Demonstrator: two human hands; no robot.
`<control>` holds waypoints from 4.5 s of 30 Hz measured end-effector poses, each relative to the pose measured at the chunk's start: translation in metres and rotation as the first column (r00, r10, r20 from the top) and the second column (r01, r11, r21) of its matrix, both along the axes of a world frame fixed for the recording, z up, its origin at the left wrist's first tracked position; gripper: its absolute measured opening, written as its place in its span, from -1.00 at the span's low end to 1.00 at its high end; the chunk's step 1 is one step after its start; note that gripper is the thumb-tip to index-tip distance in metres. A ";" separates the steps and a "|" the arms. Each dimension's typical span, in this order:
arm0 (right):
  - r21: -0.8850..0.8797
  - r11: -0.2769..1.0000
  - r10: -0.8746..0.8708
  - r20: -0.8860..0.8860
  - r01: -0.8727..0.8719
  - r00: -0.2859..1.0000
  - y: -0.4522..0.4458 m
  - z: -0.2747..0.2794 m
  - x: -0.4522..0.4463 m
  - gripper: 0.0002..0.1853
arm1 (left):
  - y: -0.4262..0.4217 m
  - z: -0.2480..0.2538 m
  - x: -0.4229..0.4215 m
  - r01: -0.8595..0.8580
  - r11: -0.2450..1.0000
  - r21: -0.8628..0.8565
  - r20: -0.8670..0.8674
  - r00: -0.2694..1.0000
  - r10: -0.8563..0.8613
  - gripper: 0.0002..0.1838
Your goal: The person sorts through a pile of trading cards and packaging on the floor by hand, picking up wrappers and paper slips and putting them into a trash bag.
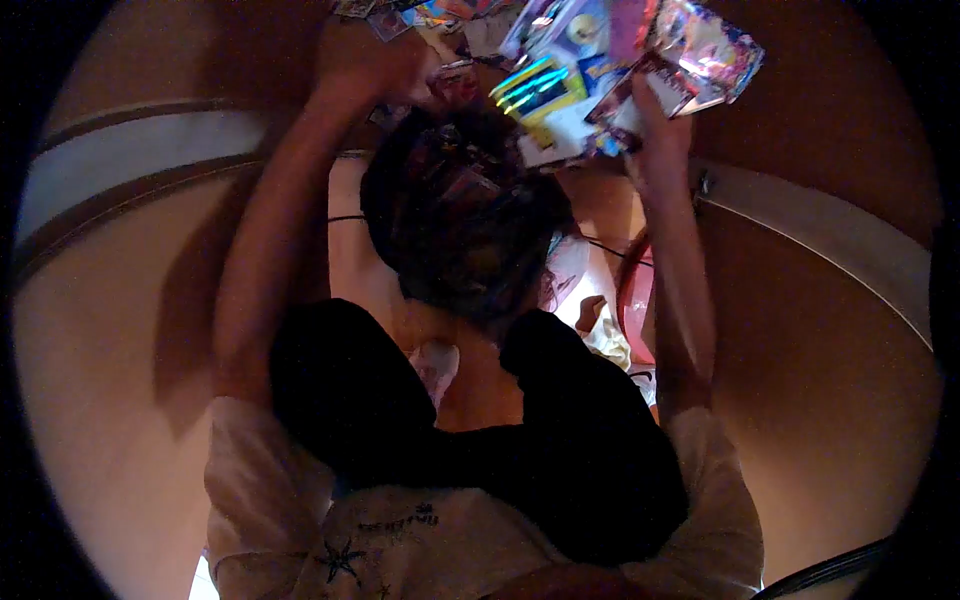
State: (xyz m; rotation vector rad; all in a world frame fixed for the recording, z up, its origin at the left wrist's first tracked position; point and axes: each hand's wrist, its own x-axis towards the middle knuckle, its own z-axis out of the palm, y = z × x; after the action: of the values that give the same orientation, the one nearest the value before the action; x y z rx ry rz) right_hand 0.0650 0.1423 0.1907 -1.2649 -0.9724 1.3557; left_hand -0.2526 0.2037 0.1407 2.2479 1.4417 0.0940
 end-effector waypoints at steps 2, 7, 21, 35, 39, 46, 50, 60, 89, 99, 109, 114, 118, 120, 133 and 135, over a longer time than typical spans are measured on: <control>-0.321 0.947 -0.027 -0.136 -0.018 0.990 -0.025 0.023 -0.027 -0.61 | -0.008 0.007 0.008 -0.063 0.997 0.053 -0.264 0.962 0.075 -0.62; -0.147 0.887 0.462 0.243 -0.438 0.853 -0.065 -0.045 -0.022 -0.55 | -0.017 0.016 0.028 -0.074 0.996 0.057 -0.481 0.872 0.092 -0.62; -0.518 0.045 0.697 0.629 -0.854 -0.345 -0.077 -0.060 -0.100 -0.59 | -0.003 0.016 0.028 -0.112 0.980 0.162 -0.513 0.839 0.180 -0.54; 0.204 0.880 -0.154 0.977 -0.430 0.148 0.022 -0.085 -0.010 -0.40 | -0.054 -0.005 0.082 -0.294 0.909 0.295 -0.322 0.865 0.385 -0.07; 0.094 0.907 -0.009 0.979 -0.411 0.204 0.044 -0.064 -0.018 -0.37 | -0.041 0.037 0.079 -0.238 0.962 0.135 -0.275 0.924 0.267 -0.22; 0.062 0.906 0.174 0.847 -0.420 0.502 0.087 -0.020 -0.022 -0.39 | -0.029 0.050 0.087 -0.061 0.829 0.555 -0.170 0.968 0.186 -0.42; -0.031 0.963 0.221 0.660 -0.268 0.718 0.127 0.063 -0.041 -0.43 | -0.027 0.093 0.087 -0.193 0.949 0.249 0.115 0.979 0.169 -0.32; 0.302 0.937 -0.078 0.668 -0.174 0.740 0.303 0.050 -0.070 -0.19 | -0.022 0.079 0.029 -0.235 0.918 0.320 0.032 0.971 0.237 -0.27; 0.307 0.835 -0.291 0.951 -0.457 0.107 0.446 -0.024 0.028 -0.41 | 0.151 0.051 0.088 -0.272 0.961 -0.043 0.331 0.904 0.270 -0.51; 0.487 0.857 -0.145 0.543 -0.170 0.827 0.534 -0.098 0.002 -0.45 | 0.379 -0.052 0.034 -0.456 0.661 0.595 0.272 0.889 0.369 -0.68; -0.012 0.974 0.148 -0.720 -0.225 0.678 0.645 -0.150 -0.013 -0.73 | 0.573 -0.232 -0.029 -0.878 0.370 0.305 0.296 0.457 0.839 -0.40; -0.084 0.985 0.158 0.051 -0.153 0.986 0.589 -0.087 -0.044 -0.29 | 0.553 -0.175 -0.016 -0.240 0.741 0.627 -0.354 0.760 0.545 -0.46; -0.164 0.961 0.196 -0.162 -0.222 0.967 0.618 -0.105 -0.057 -0.30 | 0.544 -0.133 -0.006 -0.054 0.724 0.687 -0.560 0.596 0.575 -0.44; -0.284 0.812 0.385 -0.395 -0.510 0.834 0.637 -0.107 -0.069 -0.30 | 0.538 -0.109 0.014 -0.127 0.774 0.621 -0.408 0.791 0.457 -0.40; -0.131 0.988 0.068 -0.135 -0.086 0.989 0.509 -0.071 -0.081 -0.24 | 0.398 -0.008 0.078 -0.667 0.714 0.214 0.780 0.556 0.286 -0.19; -0.217 0.972 0.048 -0.209 -0.094 0.977 0.486 -0.103 -0.068 -0.26 | 0.368 -0.026 0.050 -0.594 0.733 0.333 0.686 0.685 0.243 -0.24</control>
State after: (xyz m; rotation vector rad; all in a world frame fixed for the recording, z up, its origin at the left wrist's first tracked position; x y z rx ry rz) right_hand -0.0032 0.6284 0.0876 -1.2379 -0.7435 1.6539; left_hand -0.2025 0.5713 0.1150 1.8664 1.6567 1.4187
